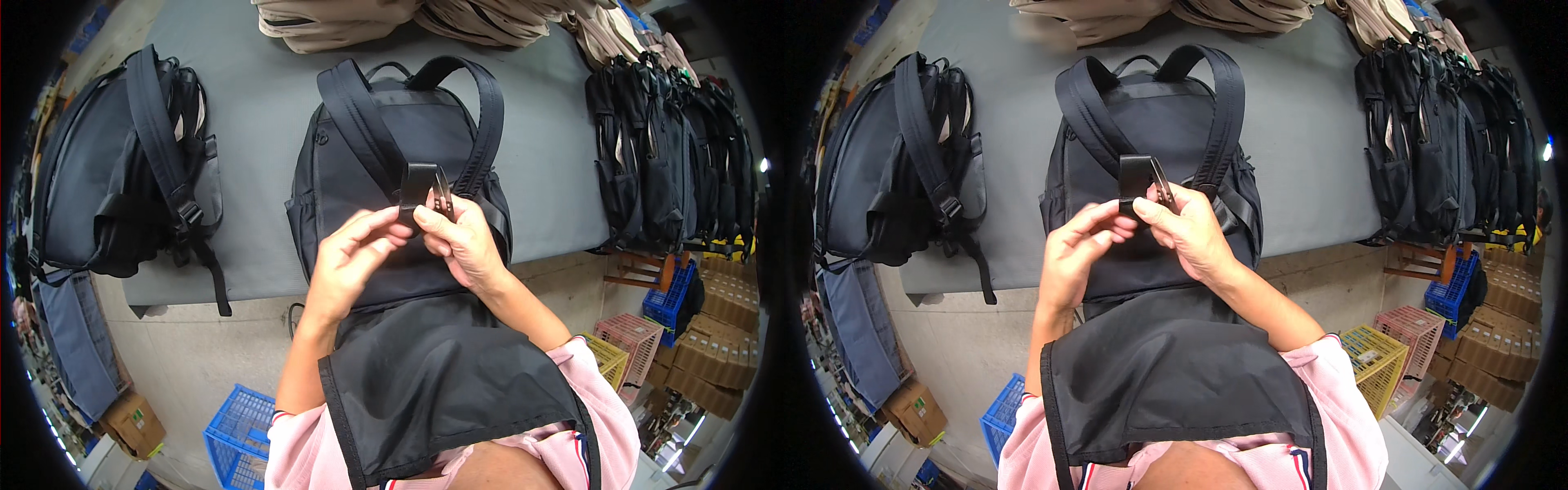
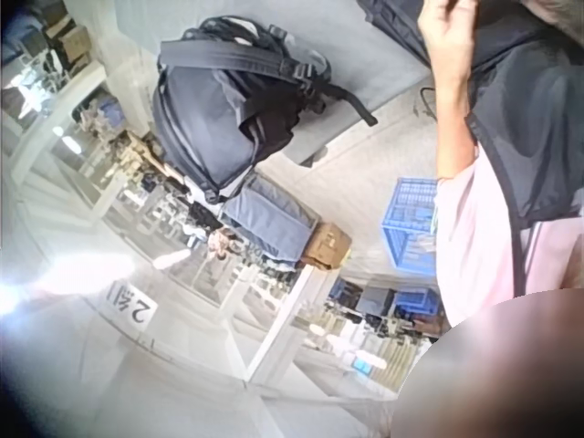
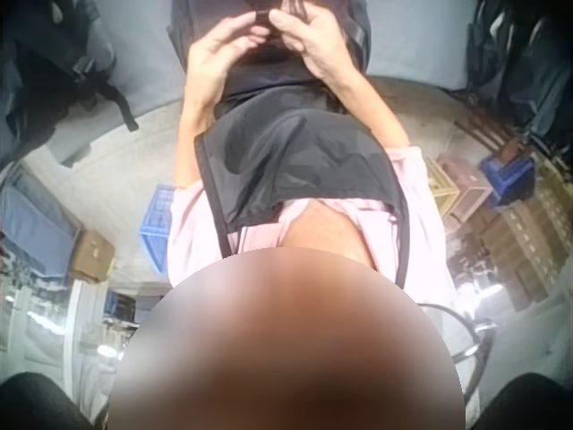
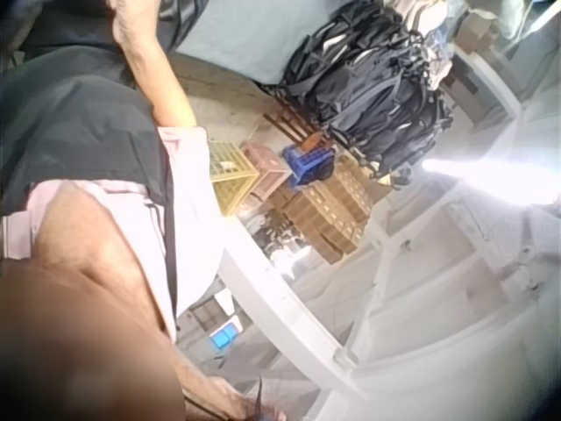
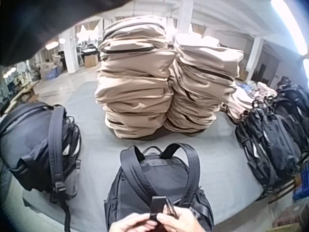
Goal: Trim excess thread from backpack components using small scissors.
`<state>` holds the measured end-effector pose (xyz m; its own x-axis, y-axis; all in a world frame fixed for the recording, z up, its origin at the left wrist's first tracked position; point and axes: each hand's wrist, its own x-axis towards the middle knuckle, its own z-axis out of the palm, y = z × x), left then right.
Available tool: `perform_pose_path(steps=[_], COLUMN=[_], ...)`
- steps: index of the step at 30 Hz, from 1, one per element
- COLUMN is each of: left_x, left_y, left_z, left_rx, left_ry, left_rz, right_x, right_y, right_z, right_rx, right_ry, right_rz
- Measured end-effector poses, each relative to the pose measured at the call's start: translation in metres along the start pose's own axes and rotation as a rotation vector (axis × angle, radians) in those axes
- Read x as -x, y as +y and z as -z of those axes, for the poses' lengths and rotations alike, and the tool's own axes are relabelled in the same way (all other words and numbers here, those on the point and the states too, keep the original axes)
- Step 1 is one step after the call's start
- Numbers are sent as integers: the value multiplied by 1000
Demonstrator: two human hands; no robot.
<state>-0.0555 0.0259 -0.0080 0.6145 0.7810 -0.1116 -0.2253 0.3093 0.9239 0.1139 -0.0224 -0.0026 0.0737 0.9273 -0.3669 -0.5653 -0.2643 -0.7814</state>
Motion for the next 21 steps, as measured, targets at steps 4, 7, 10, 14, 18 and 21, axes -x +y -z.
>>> perform_pose_path(steps=[4, 7, 10, 14, 18, 21], left_x=[-5, -9, -5, -9, -14, -13], left_y=[-3, -9, -10, -7, -6, -4], left_z=[-8, -6, -14, -12, -12, -16], left_rx=[-539, -534, -180, -6, -109, -166], left_ry=[204, 222, 206, 270, 375, 341], left_rz=[-222, -284, 63, 97, 188, 155], right_x=[5, 8, 26, 24, 39, 39], right_y=[4, -2, 6, -4, -18, -30], right_z=[-8, -5, 1, 11, 22, 4], right_rx=[-128, -71, 535, 1221, 1246, 1174], right_ry=[6, 121, 253, 50, 134, 43], right_rz=[-163, -51, 516, 590, 655, 1005])
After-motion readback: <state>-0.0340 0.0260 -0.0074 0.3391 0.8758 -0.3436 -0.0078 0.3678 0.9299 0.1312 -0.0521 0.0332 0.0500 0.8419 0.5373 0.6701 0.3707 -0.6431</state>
